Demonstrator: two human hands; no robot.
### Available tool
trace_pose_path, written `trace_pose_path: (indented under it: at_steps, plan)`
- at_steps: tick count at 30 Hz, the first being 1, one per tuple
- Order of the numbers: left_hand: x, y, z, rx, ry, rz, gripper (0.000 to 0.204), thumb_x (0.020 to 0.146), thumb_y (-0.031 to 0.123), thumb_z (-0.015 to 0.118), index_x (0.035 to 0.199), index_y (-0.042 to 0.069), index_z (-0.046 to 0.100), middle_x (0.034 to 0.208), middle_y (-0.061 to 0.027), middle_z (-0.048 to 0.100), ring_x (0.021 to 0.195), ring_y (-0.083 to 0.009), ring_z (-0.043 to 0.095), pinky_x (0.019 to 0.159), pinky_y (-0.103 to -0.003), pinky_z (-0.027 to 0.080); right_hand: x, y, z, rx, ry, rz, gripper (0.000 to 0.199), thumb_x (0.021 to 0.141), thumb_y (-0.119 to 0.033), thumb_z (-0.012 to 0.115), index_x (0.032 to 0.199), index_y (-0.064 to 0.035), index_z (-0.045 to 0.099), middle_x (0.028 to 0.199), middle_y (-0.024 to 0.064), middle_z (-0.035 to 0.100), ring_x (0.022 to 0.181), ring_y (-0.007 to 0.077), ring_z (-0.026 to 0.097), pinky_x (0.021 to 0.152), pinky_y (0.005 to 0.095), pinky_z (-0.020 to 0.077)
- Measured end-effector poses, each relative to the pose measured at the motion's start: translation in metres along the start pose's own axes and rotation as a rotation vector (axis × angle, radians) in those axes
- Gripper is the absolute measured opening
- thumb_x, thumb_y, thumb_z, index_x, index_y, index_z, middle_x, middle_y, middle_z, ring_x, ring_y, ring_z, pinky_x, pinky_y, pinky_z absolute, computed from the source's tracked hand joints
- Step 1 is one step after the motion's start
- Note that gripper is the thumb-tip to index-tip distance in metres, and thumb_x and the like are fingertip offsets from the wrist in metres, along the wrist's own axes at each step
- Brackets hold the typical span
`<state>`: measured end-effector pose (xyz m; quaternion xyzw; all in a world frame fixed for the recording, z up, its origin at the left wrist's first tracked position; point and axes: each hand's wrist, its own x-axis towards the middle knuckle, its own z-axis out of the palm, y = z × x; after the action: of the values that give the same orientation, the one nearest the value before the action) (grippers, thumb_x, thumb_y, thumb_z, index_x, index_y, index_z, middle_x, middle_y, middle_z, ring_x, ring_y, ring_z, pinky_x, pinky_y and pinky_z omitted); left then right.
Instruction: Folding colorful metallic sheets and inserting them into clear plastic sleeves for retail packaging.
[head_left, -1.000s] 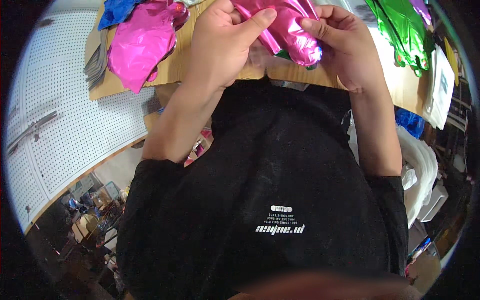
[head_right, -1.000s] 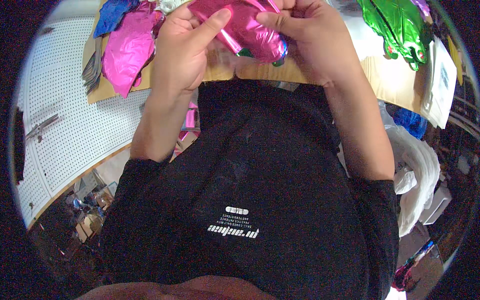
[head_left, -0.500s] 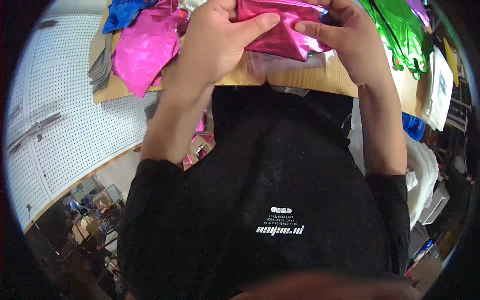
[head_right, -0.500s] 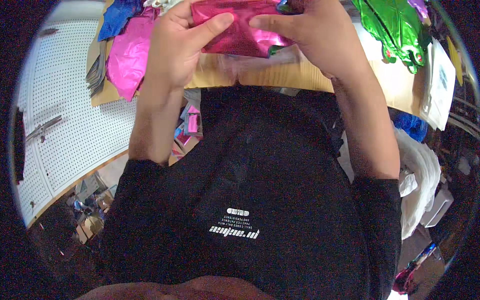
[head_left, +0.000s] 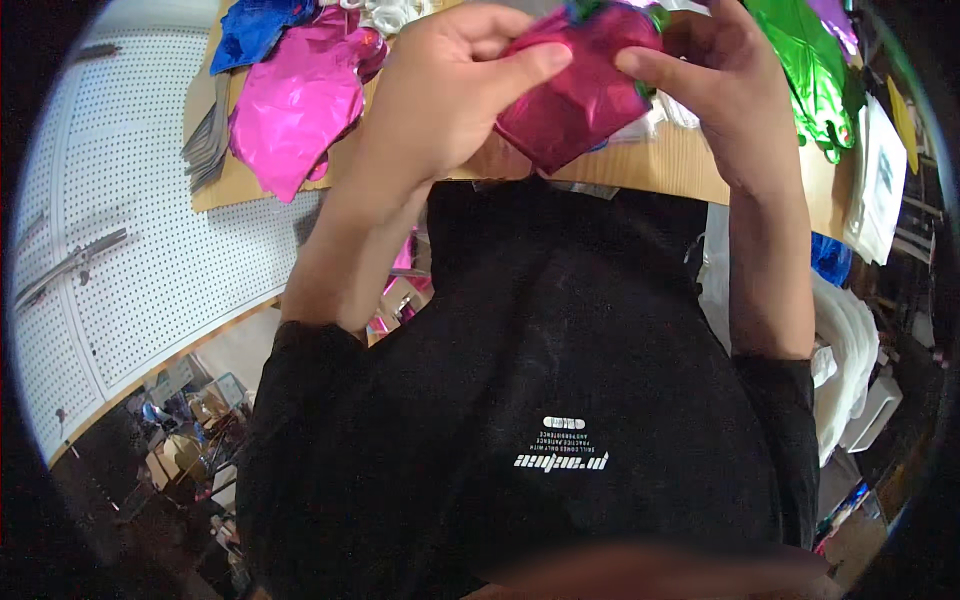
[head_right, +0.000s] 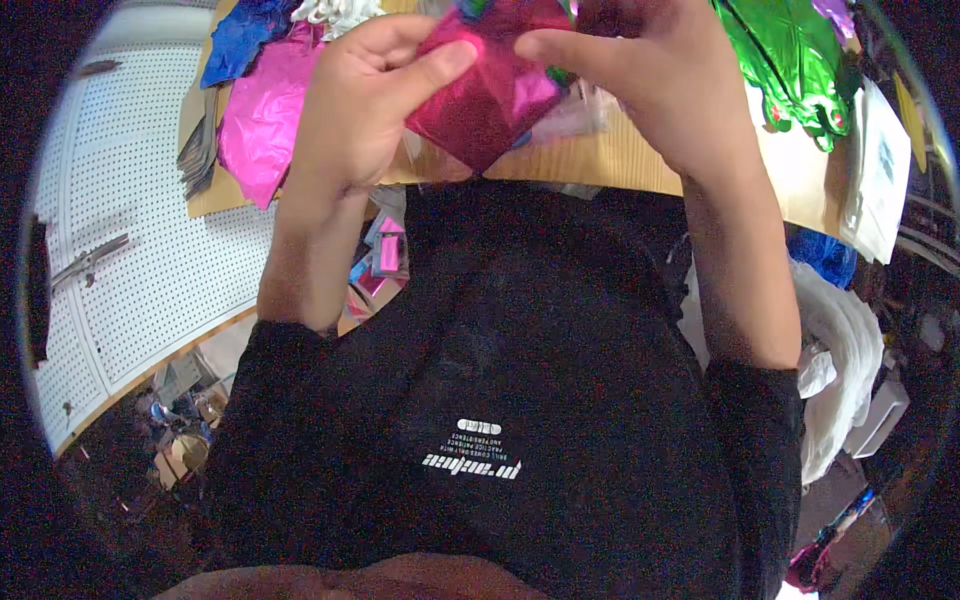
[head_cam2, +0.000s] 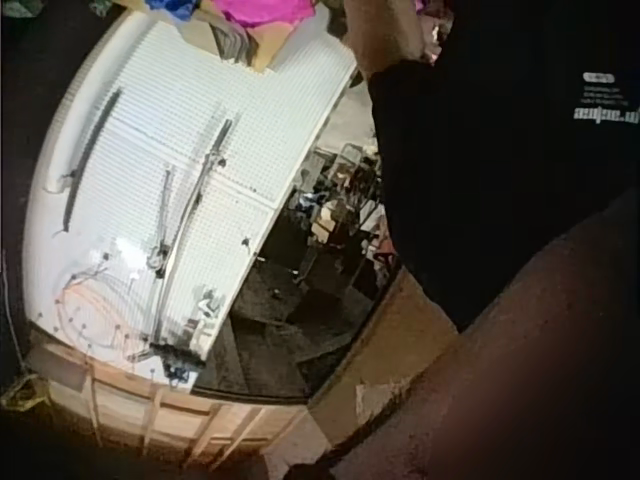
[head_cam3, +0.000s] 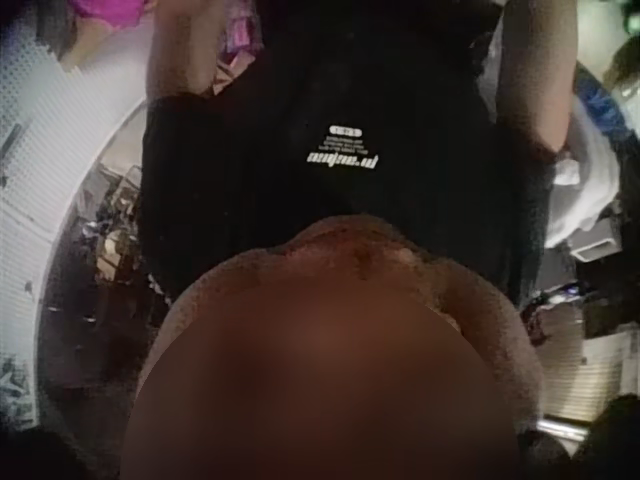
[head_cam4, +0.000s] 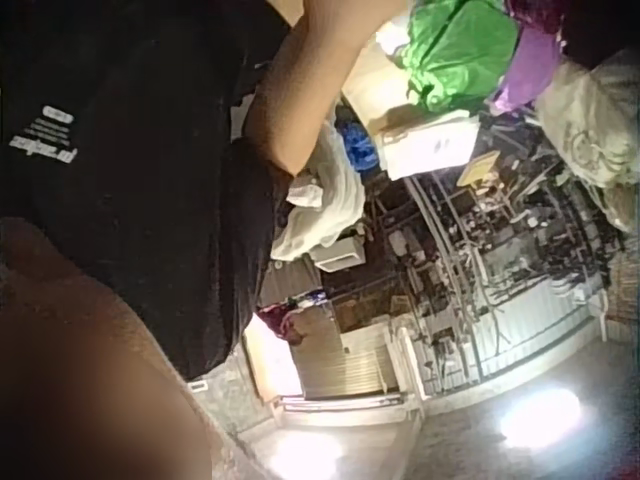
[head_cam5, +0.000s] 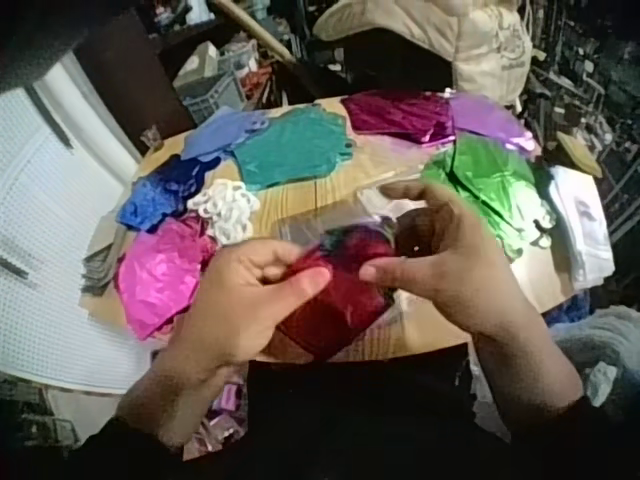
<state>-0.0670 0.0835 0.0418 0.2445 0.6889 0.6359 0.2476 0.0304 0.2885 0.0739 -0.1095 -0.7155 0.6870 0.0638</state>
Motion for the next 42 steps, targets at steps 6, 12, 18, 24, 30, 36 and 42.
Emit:
trace_pose_path:
  at_steps: [6,12,18,24,30,36,42]
  plan:
    - [-0.008,-0.025,0.011,-0.385,0.132,0.113,0.016,0.097,0.010,0.074,0.108,-0.002,0.069,0.093,-0.0074,0.076,0.079,-0.0072,0.070,0.070,-0.022,0.056,-0.013,0.043,0.003,0.303,-0.112,0.022,0.049,0.086,-0.002,0.082,0.130,-0.0026,0.061,0.108,0.0056,0.070,0.096,0.0139,0.069,0.087,0.0276,0.0564]
    - [-0.012,-0.012,0.011,-0.458,0.015,-0.051,0.017,0.100,0.012,0.071,0.108,-0.002,0.069,0.092,-0.0067,0.075,0.076,-0.0068,0.069,0.069,-0.021,0.056,-0.010,0.057,-0.003,0.494,-0.160,0.094,0.025,0.091,0.003,0.074,0.115,-0.0018,0.066,0.105,0.0084,0.075,0.096,0.0151,0.072,0.087,0.0283,0.0586]
    - [-0.006,-0.009,0.000,-0.187,-0.122,0.040,0.020,0.101,0.012,0.068,0.116,-0.002,0.070,0.090,-0.0045,0.075,0.075,-0.0052,0.067,0.068,-0.020,0.054,-0.011,0.055,-0.007,0.551,-0.171,0.119,0.018,0.092,0.003,0.072,0.110,-0.0023,0.068,0.104,0.0088,0.075,0.095,0.0154,0.073,0.089,0.0304,0.0589]
    - [-0.012,-0.005,0.002,-0.159,-0.101,0.023,0.012,0.098,0.006,0.069,0.108,0.001,0.071,0.082,0.0065,0.067,0.066,0.0028,0.051,0.058,-0.016,0.035,-0.017,0.057,-0.003,0.656,-0.105,0.145,0.016,0.091,0.004,0.073,0.107,0.0006,0.069,0.101,0.0108,0.075,0.092,0.0178,0.074,0.086,0.0307,0.0596]
    - [-0.015,-0.018,-0.002,-0.177,0.049,-0.008,0.019,0.096,0.001,0.068,0.115,0.001,0.070,0.087,0.0031,0.069,0.068,0.0016,0.053,0.058,-0.016,0.035,-0.019,0.063,-0.005,0.630,-0.094,0.092,0.019,0.091,0.005,0.072,0.110,0.0025,0.070,0.102,0.0118,0.075,0.091,0.0193,0.074,0.084,0.0304,0.0598]
    - [-0.014,-0.023,-0.011,-0.162,-0.055,0.087,0.024,0.095,-0.007,0.062,0.117,-0.001,0.071,0.101,-0.0060,0.075,0.082,-0.0073,0.067,0.073,-0.020,0.052,-0.022,0.065,-0.004,0.577,-0.127,0.005,0.017,0.093,0.006,0.069,0.109,0.0007,0.072,0.101,0.0082,0.075,0.090,0.0159,0.073,0.083,0.0275,0.0584]
    - [-0.018,-0.009,-0.007,-0.079,-0.139,0.156,0.025,0.092,-0.010,0.055,0.098,-0.001,0.078,0.093,-0.0050,0.076,0.081,-0.0075,0.067,0.074,-0.022,0.054,-0.024,0.064,-0.010,0.276,-0.141,-0.185,0.011,0.095,0.006,0.067,0.100,0.0005,0.074,0.099,0.0054,0.075,0.089,0.0114,0.069,0.082,0.0243,0.0552]
